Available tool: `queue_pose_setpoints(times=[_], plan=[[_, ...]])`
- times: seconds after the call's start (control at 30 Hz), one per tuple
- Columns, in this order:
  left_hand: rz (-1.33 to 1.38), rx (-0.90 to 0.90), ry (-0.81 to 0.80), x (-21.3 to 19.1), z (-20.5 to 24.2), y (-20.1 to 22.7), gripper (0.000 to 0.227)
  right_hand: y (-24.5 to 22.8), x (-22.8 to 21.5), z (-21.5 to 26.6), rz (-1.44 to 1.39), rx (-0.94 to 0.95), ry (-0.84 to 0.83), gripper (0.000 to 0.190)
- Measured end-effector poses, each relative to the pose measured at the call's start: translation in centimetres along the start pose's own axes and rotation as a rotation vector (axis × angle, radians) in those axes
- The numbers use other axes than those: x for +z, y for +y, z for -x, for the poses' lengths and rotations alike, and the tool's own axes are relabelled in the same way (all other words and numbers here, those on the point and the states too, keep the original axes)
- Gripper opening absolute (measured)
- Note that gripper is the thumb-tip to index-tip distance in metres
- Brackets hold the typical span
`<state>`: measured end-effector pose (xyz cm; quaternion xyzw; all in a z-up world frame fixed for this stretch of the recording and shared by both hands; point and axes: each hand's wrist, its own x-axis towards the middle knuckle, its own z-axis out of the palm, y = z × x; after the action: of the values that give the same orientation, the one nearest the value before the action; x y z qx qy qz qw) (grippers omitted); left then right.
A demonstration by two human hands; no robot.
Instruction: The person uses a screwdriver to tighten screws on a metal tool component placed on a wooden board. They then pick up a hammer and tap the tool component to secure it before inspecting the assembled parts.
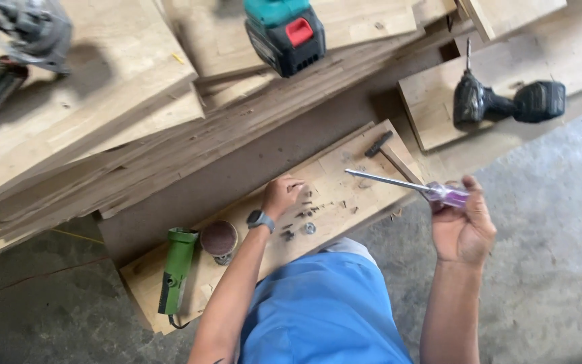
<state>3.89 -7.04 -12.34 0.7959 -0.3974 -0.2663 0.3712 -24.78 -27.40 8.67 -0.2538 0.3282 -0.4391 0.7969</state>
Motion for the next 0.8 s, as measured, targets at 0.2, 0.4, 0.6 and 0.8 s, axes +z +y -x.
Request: queue_pose_setpoints(times=[0.2,0.4,0.6,0.8], plan=[[0.032,0.375,0.7,-20.3,4.1,14.8,0.019,-2.2,6.5,-5.1,-0.103,-0.031,-0.097,0.036],[-0.256,0.458,1.264,-40.8,5.7,18.4,0.028,-1.7,23.1,-7.1,-0.146,-0.233,-0.62,0.023],[-0.399,0.076,0.542,-45.7,-3.7,15.8,0.095,3.6,50.7,-0.5,-0.054,-0.694,-1.032,0.013],[-0.265,0.059,0.665,-45.2,-6.0,13.6,0.055,8.4,57.9,-2.2,0.19,-0.874,-1.026,0.012]])
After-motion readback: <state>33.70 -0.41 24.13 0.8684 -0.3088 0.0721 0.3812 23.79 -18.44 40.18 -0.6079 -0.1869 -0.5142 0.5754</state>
